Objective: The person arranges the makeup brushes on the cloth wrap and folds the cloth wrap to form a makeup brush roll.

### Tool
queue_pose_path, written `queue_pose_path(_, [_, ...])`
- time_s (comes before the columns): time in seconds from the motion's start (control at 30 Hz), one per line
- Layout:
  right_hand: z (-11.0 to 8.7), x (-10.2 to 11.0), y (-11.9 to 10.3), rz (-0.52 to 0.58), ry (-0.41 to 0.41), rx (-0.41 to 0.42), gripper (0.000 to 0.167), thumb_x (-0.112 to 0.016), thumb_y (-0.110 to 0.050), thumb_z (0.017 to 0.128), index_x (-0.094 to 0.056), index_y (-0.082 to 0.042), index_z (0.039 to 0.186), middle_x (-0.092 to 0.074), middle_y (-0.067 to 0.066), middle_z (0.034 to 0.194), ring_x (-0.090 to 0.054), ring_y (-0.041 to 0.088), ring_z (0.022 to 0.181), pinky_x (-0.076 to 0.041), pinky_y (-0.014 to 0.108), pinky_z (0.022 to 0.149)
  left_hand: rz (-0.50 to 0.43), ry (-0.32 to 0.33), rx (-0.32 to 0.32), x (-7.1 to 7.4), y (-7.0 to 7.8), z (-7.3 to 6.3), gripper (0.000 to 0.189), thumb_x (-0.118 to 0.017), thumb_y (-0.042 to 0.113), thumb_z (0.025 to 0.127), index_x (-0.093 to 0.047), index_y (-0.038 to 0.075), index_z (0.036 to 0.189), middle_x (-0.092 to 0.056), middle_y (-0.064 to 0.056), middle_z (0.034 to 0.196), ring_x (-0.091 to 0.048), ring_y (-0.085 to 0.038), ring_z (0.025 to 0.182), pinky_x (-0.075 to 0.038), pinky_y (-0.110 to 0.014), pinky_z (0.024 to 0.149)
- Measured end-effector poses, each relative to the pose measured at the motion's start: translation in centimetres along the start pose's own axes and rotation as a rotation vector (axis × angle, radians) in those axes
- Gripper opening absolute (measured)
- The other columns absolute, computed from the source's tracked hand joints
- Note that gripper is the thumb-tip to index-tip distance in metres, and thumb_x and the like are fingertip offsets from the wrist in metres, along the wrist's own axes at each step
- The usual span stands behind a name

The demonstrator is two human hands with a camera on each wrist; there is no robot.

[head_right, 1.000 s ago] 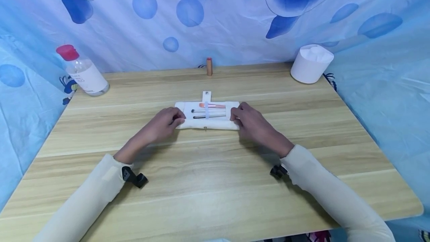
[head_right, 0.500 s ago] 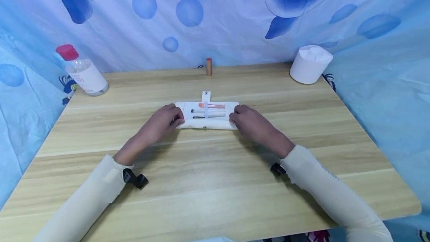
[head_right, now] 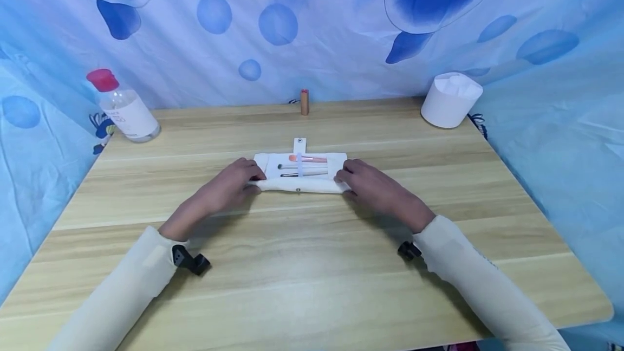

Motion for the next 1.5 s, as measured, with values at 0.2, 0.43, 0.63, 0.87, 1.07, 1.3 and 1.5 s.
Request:
queue_pose_path(0.2, [0.3,0.2,0.6,0.089,-0.020,-0.017,0.031,-0.074,-0.008,0.089,-0.072,-0.004,0.119,-0.064,0.012,0.112,-0.058,0.017,0.088,-0.051,0.036,0.076,-0.131,0.003,0.062,0.1,-1.2,-0.2,0.010,-0.068,0.006,0.095,-0.074,0.002,0.101,-0.064,-0.006,0.088,-0.054,-0.022,0.083,-0.045,-0.039,0.077])
queue_pose_path(0.43, [0.7,0.0,1.6,0.159,-0.013,-0.050,0.027,-0.063,0.000,0.095,-0.072,-0.003,0.119,-0.067,0.010,0.109,-0.057,0.017,0.083,-0.049,0.037,0.076,-0.295,0.001,0.183,-0.1,-2.1,-0.2,0.022,-0.053,0.010,0.104,-0.066,0.007,0.122,-0.062,-0.006,0.086,-0.051,-0.018,0.073,-0.044,-0.037,0.074])
queue_pose_path(0.63, [1.5,-0.3,2.5,0.288,-0.004,-0.120,0.025,-0.055,0.002,0.099,-0.067,-0.005,0.120,-0.067,0.005,0.101,-0.055,0.016,0.079,-0.048,0.036,0.075,-0.275,0.081,0.203,-0.4,-2.1,-0.1,0.009,-0.056,0.007,0.102,-0.058,0.010,0.110,-0.055,-0.010,0.086,-0.050,-0.023,0.076,-0.042,-0.038,0.070])
queue_pose_path(0.87, [1.9,-0.4,3.5,0.343,0.064,-0.187,0.007,-0.058,-0.004,0.101,-0.061,-0.007,0.105,-0.060,0.004,0.095,-0.057,0.018,0.082,-0.048,0.036,0.073,-0.107,0.080,0.108,-0.1,-1.3,-0.1,0.007,-0.067,0.013,0.097,-0.065,0.007,0.100,-0.054,-0.011,0.102,-0.050,-0.023,0.085,-0.046,-0.038,0.077])
queue_pose_path(1.07, [1.7,0.1,3.1,0.243,0.121,-0.113,0.004,-0.067,-0.012,0.097,-0.071,-0.010,0.099,-0.060,0.004,0.095,-0.057,0.017,0.081,-0.049,0.035,0.072,-0.100,0.017,0.090,0.0,-1.4,-0.2,0.025,-0.075,0.016,0.092,-0.064,0.001,0.108,-0.054,-0.013,0.106,-0.049,-0.022,0.083,-0.044,-0.038,0.079])
queue_pose_path(1.3, [1.5,-0.1,2.8,0.216,0.038,-0.129,0.025,-0.079,-0.018,0.088,-0.065,-0.009,0.106,-0.061,0.004,0.101,-0.056,0.019,0.093,-0.047,0.038,0.083,-0.068,0.088,0.020,0.4,-1.0,-0.3,0.012,-0.068,0.008,0.096,-0.066,0.000,0.106,-0.059,-0.012,0.099,-0.054,-0.022,0.082,-0.047,-0.039,0.077])
queue_pose_path(1.5, [1.6,0.0,2.6,0.217,0.036,-0.100,0.020,-0.074,-0.009,0.091,-0.066,-0.007,0.109,-0.065,0.003,0.100,-0.058,0.015,0.084,-0.049,0.035,0.075,-0.048,0.081,0.061,0.2,-1.2,-0.1,0.013,-0.062,0.008,0.100,-0.067,0.000,0.108,-0.061,-0.011,0.101,-0.055,-0.022,0.086,-0.048,-0.038,0.079])
Point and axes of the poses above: each hand's wrist, its own z-axis towards the middle knuckle, its own x-axis out of the back of the hand, y = z × x, the point moved 5 cm from there along z, towards the middle knuckle
